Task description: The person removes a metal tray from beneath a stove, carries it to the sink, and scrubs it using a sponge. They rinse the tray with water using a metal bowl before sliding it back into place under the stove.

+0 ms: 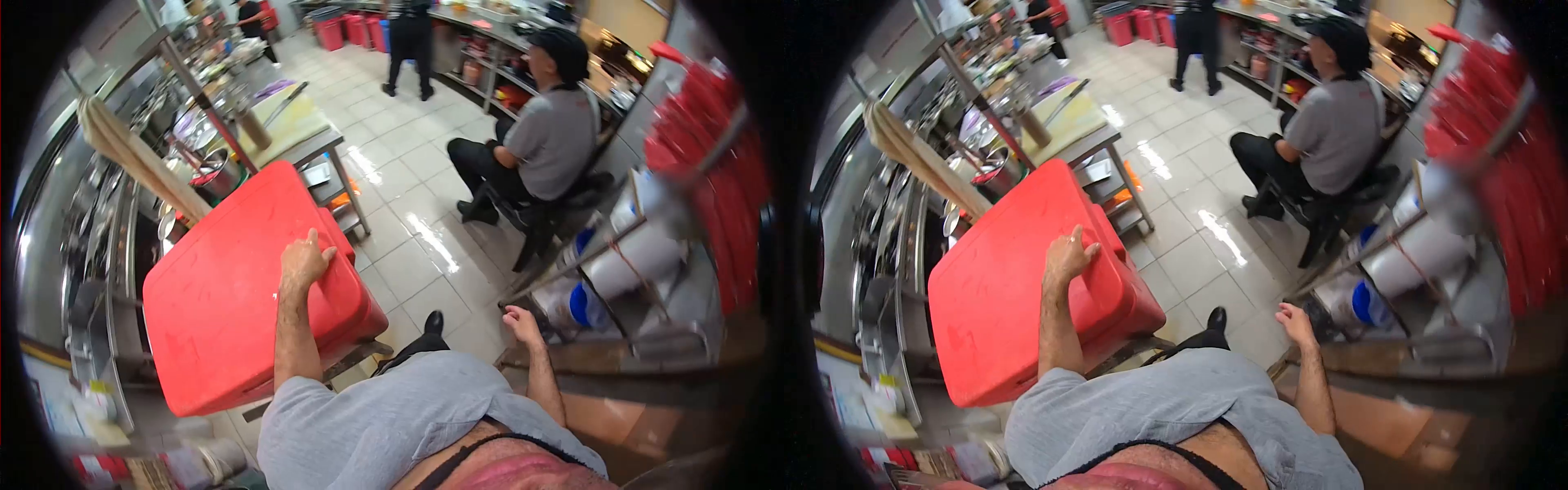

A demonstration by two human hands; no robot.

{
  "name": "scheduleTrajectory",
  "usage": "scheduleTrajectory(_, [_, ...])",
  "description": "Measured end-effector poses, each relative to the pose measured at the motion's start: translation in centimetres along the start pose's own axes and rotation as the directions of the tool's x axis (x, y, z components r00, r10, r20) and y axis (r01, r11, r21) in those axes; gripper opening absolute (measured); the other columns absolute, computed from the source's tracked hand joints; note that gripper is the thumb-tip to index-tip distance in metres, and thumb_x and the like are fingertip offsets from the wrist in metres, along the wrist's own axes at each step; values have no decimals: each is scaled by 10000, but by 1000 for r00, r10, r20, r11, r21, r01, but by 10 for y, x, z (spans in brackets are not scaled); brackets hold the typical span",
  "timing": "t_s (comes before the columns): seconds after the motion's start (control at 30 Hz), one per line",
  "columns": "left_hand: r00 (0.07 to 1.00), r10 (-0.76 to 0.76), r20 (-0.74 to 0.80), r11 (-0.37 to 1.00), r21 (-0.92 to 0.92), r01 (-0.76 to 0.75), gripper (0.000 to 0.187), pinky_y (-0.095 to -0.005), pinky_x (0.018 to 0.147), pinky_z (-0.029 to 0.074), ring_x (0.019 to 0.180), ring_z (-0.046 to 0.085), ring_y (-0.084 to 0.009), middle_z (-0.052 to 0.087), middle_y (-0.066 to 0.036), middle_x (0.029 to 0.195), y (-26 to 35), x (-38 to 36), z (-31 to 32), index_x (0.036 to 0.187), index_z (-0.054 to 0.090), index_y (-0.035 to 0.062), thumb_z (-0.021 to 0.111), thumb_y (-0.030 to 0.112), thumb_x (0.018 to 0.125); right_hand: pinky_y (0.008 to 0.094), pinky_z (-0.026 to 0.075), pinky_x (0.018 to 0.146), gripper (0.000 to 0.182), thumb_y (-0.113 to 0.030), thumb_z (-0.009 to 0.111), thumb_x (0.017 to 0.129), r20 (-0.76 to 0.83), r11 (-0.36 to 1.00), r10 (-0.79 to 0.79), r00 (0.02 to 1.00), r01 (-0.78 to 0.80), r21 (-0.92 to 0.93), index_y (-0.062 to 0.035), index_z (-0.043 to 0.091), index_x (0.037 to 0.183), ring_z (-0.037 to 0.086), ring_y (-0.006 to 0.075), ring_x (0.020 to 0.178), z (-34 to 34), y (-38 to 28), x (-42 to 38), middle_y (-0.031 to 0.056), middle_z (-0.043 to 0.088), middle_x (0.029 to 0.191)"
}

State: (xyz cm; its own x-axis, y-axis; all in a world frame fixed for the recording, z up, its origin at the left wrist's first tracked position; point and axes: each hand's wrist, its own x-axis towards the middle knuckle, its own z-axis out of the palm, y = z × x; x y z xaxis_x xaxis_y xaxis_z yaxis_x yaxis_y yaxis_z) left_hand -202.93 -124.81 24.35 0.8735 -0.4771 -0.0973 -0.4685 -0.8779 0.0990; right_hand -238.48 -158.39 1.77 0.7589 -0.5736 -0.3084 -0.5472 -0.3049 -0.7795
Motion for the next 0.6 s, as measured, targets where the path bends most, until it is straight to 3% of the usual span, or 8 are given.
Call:
scheduleTrajectory(0.13, [989, -141, 37, 987, 76, 138, 569, -437, 772, 471, 888, 592, -358, 618, -236, 897, -1, 71, -17, 1144, 492, -9, 572, 436, 798, 271, 467, 677, 380, -126, 604, 791, 123, 997, -14, 992, 4, 81, 26, 536, 1133, 581, 129, 761, -12, -4, 81, 68, 643, 882])
scheduleTrajectory(0.2, [939, -210, 273, 960, -126, 251, 563, -444, 782, 470, 920, 589, -354, 622, -198, 942, -8, 118, -23, 1121, 503, -19, 581, 433, 795, 269, 467, 722, 382, -166, 637, 777, 169, 984, 55, 984, -82, 159, 9, 558, 1107, 603, 141, 783, -15, 21, 125, 102, 655, 898])
scheduleTrajectory(0.23, [943, -212, 258, 957, -143, 254, 563, -444, 782, 470, 920, 589, -354, 622, -198, 942, -3, 145, -27, 1121, 503, -19, 581, 433, 795, 266, 468, 715, 379, -164, 635, 778, 179, 987, 59, 982, -84, 136, 10, 559, 1105, 602, 145, 774, -24, 23, 142, 108, 655, 884])
scheduleTrajectory(0.3, [969, -72, 237, 996, -40, 84, 554, -442, 813, 458, 938, 583, -353, 614, -197, 989, -1, 184, -24, 1146, 510, 5, 573, 434, 801, 267, 476, 700, 373, -154, 630, 775, 221, 987, 90, 971, -117, 112, 16, 563, 1100, 608, 156, 761, -35, 16, 174, 122, 655, 860])
scheduleTrajectory(0.33, [966, -92, 242, 994, -37, 104, 554, -442, 813, 458, 938, 583, -353, 614, -197, 989, 3, 203, -24, 1146, 510, 5, 573, 434, 801, 267, 476, 700, 373, -154, 630, 775, 240, 988, 86, 967, -114, 107, 16, 563, 1100, 608, 156, 761, -39, 19, 198, 122, 655, 860])
scheduleTrajectory(0.4, [1000, 9, 20, 995, -103, -7, 550, -428, 820, 452, 959, 575, -337, 600, -204, 1027, 23, 243, -27, 1162, 509, 25, 574, 435, 801, 250, 458, 583, 400, -115, 623, 778, 275, 994, 49, 960, -73, 76, 36, 530, 1137, 553, 101, 666, -47, 25, 242, 66, 634, 800])
scheduleTrajectory(0.53, [989, 78, 124, 971, -233, -48, 569, -412, 826, 449, 975, 566, -344, 582, -215, 1056, 84, 301, -49, 1216, 470, 40, 596, 399, 794, 244, 458, 594, 381, -143, 619, 783, 293, 995, 67, 954, -87, 57, 17, 555, 1122, 563, 108, 663, -57, -23, 331, 70, 633, 796])
scheduleTrajectory(0.6, [981, 187, 49, 935, -314, -163, 567, -403, 832, 450, 977, 568, -335, 581, -213, 1059, 98, 338, -25, 1226, 462, 42, 601, 387, 799, 240, 452, 582, 381, -143, 618, 788, 351, 992, 46, 935, -83, 92, 21, 551, 1125, 554, 102, 655, -49, -38, 385, 59, 624, 783])
